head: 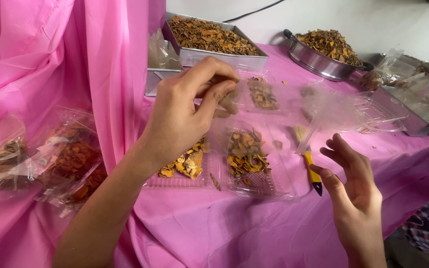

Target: Cleaning individual pieces of dried tea with a brush and sorting them into plastic containers and bags.

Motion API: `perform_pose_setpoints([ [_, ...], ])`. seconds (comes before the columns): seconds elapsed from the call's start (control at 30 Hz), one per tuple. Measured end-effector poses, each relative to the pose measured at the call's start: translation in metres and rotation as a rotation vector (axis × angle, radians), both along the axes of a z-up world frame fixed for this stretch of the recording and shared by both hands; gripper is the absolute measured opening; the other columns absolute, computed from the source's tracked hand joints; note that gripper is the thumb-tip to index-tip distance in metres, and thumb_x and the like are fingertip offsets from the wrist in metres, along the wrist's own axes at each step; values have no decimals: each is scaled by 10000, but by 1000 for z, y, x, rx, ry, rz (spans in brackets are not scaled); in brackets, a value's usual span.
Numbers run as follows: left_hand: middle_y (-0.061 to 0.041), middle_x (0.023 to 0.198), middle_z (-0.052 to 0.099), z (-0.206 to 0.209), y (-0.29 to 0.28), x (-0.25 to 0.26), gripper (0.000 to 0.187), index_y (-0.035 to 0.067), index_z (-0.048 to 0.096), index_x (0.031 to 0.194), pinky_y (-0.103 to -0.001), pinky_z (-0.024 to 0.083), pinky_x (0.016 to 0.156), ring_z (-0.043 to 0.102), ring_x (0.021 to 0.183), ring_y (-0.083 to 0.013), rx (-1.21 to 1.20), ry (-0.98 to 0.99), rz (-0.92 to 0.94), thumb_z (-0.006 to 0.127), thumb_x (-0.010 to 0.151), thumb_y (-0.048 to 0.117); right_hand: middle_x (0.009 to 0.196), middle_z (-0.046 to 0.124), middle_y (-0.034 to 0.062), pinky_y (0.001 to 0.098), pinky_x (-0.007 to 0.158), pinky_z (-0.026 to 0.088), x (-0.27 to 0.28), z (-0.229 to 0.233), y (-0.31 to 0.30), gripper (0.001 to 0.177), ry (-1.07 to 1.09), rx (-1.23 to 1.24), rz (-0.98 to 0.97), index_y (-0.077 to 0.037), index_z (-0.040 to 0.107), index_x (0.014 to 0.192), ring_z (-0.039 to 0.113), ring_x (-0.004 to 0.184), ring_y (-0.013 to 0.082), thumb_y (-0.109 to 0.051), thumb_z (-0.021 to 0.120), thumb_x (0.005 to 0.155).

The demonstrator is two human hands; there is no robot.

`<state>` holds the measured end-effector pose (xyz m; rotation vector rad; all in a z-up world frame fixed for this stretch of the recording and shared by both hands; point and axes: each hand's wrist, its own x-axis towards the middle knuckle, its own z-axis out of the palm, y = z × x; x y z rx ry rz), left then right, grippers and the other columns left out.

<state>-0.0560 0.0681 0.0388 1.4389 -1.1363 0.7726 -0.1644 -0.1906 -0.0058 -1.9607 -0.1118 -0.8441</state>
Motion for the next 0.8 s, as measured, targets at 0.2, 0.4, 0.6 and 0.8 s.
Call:
perform_pose_setpoints([
  [0.2, -157, 927, 673, -1, 0, 0, 88, -24, 570, 1060, -209, 701, 648, 817, 793, -215, 21, -35, 1, 526, 1057, -100, 1197, 656, 174, 328, 956, 602, 3, 3, -2, 306, -53, 105, -72, 64, 595, 1274, 652, 1127, 226, 29, 619, 971],
  [0.4, -170, 955, 687, -2, 0, 2, 97, -32, 587, 1078, -204, 712, 671, 825, 812, -231, 55, -45, -48, 537, 1052, -110, 1115, 659, 96, 278, 867, 604, 15, -3, -11, 160, -89, 146, -115, 8, 638, 1134, 645, 1022, 171, 4, 679, 979],
  [0.6, -145, 1003, 695, 1, 1, -5, 89, -22, 597, 1093, -184, 681, 676, 825, 816, -212, 85, -30, -67, 544, 1051, -79, 964, 668, 115, 232, 750, 570, 14, -1, 4, 105, -194, 116, -224, 37, 657, 1059, 656, 781, 170, -7, 747, 1027],
  [0.8, -153, 978, 696, -6, -1, 5, 106, -30, 569, 1105, -206, 674, 712, 778, 841, -205, 137, -84, 129, 535, 1037, -105, 804, 652, 91, 213, 690, 522, 18, -5, -1, 80, -186, 95, -246, 13, 674, 1028, 629, 692, 124, -32, 734, 1057],
])
